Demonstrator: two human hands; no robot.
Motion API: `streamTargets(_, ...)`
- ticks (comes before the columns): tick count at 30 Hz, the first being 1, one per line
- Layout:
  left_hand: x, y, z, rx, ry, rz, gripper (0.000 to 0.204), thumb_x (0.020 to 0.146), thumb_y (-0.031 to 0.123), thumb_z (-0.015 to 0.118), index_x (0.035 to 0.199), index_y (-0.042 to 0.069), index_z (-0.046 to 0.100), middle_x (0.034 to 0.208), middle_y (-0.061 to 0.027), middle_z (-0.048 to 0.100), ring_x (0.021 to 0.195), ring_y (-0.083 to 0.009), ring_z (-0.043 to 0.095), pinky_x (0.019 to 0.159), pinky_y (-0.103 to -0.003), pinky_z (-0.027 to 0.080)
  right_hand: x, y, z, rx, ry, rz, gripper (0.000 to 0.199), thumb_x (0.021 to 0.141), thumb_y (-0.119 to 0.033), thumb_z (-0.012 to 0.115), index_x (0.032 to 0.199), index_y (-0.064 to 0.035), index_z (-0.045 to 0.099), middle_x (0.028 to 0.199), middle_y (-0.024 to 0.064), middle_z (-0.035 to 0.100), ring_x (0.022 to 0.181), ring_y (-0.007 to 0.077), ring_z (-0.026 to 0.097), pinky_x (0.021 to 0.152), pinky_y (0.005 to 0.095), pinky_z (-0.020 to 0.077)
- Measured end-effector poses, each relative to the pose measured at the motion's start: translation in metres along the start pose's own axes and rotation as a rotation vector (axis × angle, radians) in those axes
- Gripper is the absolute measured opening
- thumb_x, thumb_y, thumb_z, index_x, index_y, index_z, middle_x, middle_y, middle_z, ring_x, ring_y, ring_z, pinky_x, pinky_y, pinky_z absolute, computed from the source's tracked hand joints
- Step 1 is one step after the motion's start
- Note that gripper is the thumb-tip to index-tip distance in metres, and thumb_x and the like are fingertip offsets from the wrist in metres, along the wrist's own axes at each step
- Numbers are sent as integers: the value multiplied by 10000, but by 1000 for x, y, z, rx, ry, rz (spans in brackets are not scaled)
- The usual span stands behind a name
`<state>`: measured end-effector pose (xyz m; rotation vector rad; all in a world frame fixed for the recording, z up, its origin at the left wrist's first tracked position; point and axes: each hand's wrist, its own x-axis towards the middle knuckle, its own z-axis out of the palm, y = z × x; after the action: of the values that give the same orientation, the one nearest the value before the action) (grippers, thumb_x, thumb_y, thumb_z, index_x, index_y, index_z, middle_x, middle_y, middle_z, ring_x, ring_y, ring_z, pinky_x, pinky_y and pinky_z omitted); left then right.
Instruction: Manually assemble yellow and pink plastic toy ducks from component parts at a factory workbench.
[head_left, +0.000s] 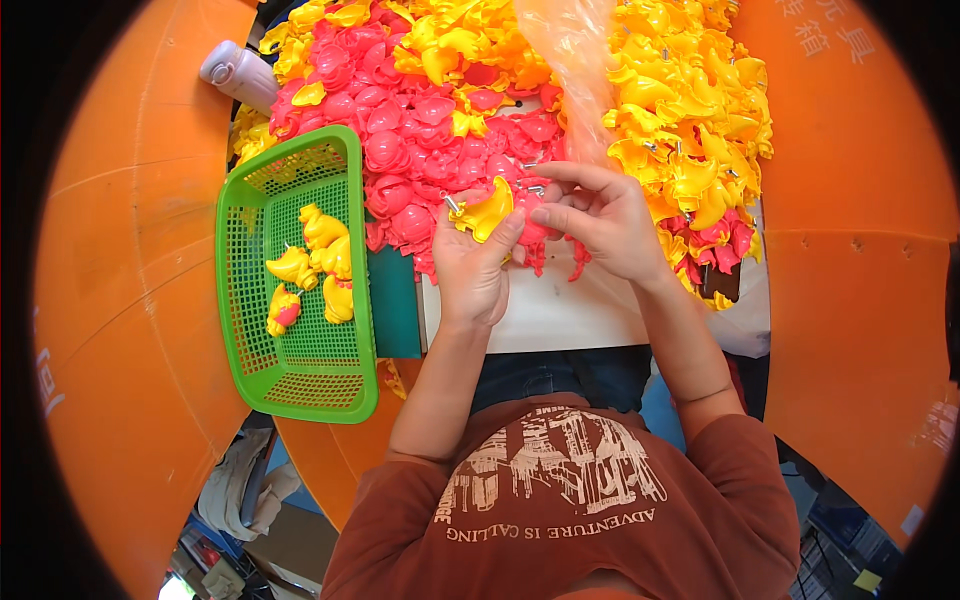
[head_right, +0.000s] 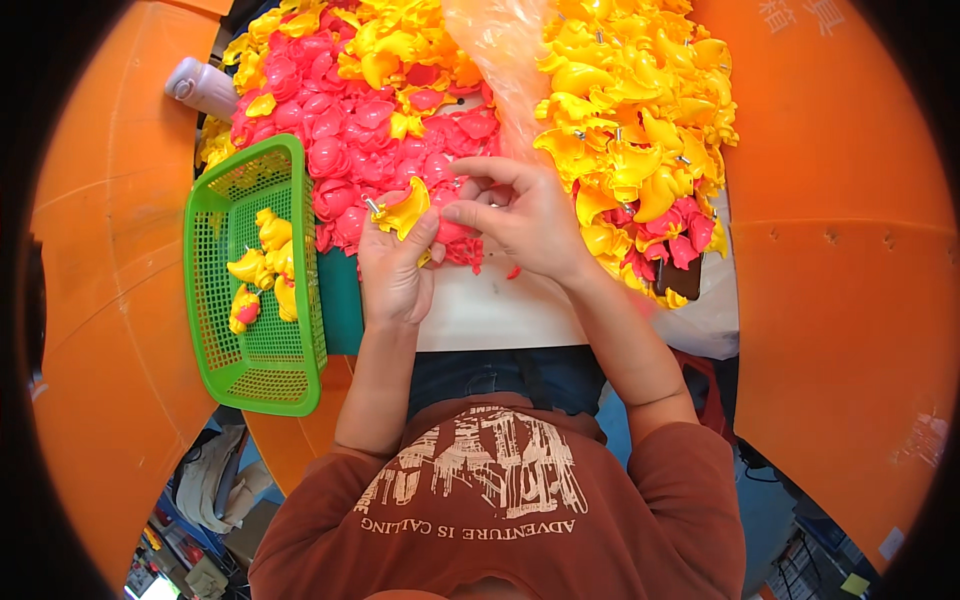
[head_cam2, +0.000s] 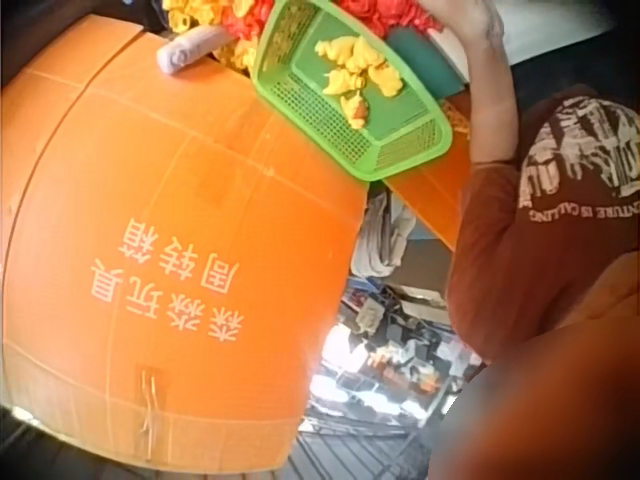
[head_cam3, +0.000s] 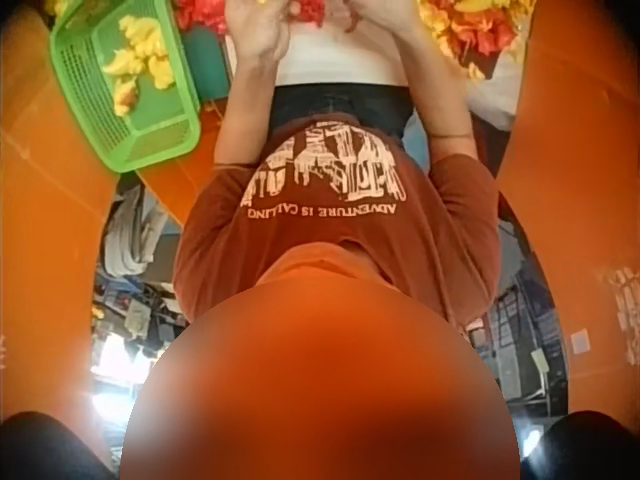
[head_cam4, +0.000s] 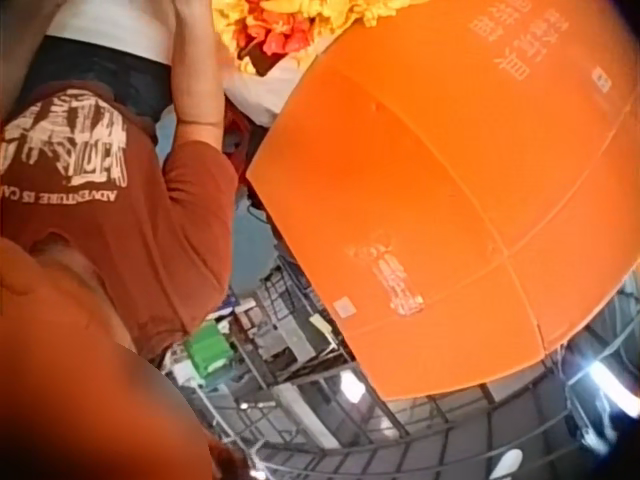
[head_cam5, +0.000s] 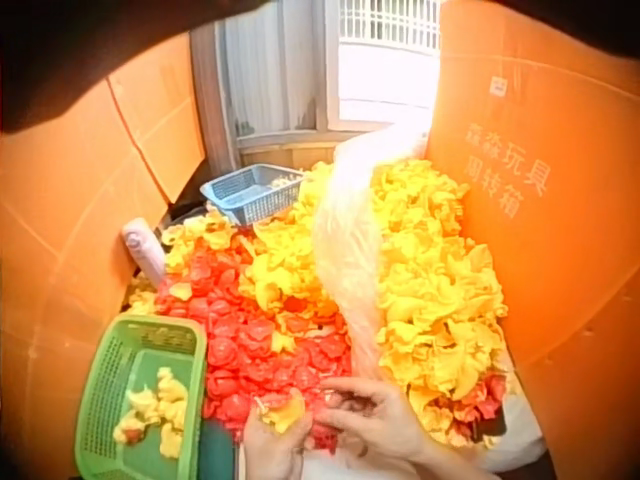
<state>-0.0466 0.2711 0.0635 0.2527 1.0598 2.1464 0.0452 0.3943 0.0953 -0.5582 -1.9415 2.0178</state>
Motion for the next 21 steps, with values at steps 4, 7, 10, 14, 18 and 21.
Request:
streamTargets(4,1,-3,11,-151,71,-73,317,817,-46,612,1084,57,475,915,-55,593,686,-114,585,502,-205,466,-7,16,12,460,225,24,382,817,12,623,1186,19,525,833,33,614,747,83,598,625,199,490)
streamTargets(7,0,-4,12,-171,19,-64,305,828,-27,608,1094,57,484,927,-51,593,710,-106,584,509,-206,460,-10,30,11,583,217,196,353,844,-29,605,1186,10,524,840,41,626,736,96,602,627,211,496)
streamTargets(10,0,-5,7,-171,-3,-74,304,830,-26,604,1092,63,478,943,-52,590,713,-106,582,504,-211,455,-11,34,-2,628,95,302,323,865,-75,594,1173,1,537,846,46,629,723,108,602,620,217,492)
streamTargets(14,0,-1,5,-233,23,-118,320,824,-40,605,1091,69,466,952,-64,587,713,-112,581,496,-214,452,-9,25,-1,527,52,255,330,876,-97,584,1186,6,534,849,41,627,715,100,591,623,212,484)
streamTargets(18,-4,1,6,-130,-19,-131,353,808,-68,609,1090,75,454,921,-70,574,716,-125,580,490,-220,449,-5,22,-4,-39,77,-265,358,886,-119,575,1212,16,518,850,38,622,704,79,574,639,204,482)
streamTargets(21,-6,8,1,-93,4,-102,365,799,-76,615,1089,77,456,904,-66,564,712,-126,573,490,-222,447,-4,13,-5,-77,-104,-181,385,897,-133,560,1241,27,490,860,36,620,681,65,560,636,202,484)
